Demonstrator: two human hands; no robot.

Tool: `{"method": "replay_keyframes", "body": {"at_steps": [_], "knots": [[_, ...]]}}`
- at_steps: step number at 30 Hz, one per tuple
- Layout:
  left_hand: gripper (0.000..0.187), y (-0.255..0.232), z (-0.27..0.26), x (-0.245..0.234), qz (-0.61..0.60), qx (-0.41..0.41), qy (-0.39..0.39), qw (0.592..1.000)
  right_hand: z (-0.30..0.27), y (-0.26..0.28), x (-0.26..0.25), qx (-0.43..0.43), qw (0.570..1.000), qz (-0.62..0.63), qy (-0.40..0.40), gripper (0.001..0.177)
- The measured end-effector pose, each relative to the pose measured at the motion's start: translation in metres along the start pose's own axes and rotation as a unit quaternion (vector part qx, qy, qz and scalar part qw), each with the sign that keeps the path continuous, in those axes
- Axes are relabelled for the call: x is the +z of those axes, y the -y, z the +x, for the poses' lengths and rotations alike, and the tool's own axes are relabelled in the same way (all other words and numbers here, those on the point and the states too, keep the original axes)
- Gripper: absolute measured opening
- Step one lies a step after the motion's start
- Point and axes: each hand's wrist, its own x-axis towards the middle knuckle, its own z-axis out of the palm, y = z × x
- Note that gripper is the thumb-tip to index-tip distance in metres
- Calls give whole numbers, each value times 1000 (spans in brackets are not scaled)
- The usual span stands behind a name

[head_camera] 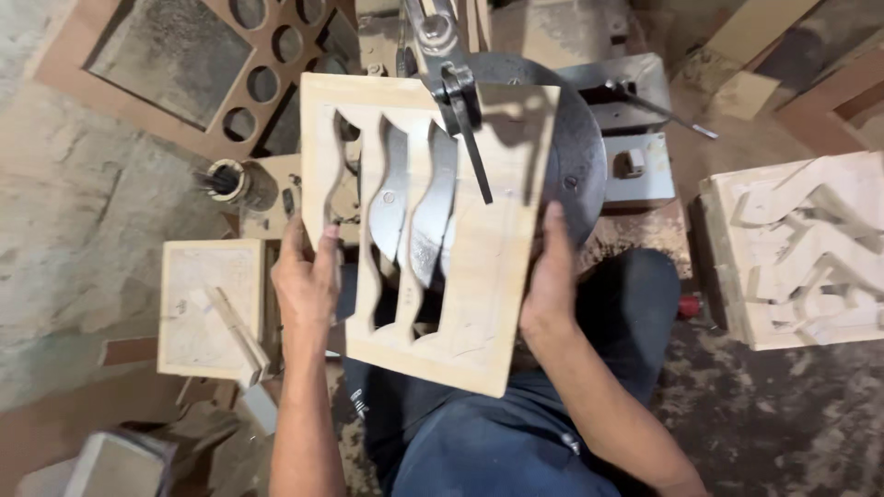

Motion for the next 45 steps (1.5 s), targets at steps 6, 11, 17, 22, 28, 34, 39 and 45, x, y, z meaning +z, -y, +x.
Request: {"method": "replay_keyframes", "body": {"at_steps": [6, 11, 17, 22, 28, 34, 39, 45], "knots": [[47, 37, 21, -22, -67, 79, -14, 994, 11, -31, 37, 170, 965, 133, 150, 57], [45, 45, 38, -20, -57, 78, 2, 995, 23, -31, 43, 189, 954, 185, 141, 53], [45, 39, 42, -12, -60, 55, 37, 996, 51, -69, 5, 212, 930, 250, 168, 38], [51, 40, 40, -14, -53, 32, 48, 997, 64, -90, -14, 160, 981, 77, 84, 32], [52, 38, 39, -11, -33, 22, 19, 999, 47, -79, -1, 160, 977, 110, 90, 37], [52, 44, 43, -12, -17, 21, 33, 999, 51, -82, 10, 150, 986, 53, 44, 42], [48, 50, 44, -10, -14, 24, 33, 999, 56, -90, 8, 136, 988, 40, 65, 46], [47, 47, 43, -9, 19, 31, 28, 999, 50, -88, 3, 70, 992, -3, 105, 41]]}}
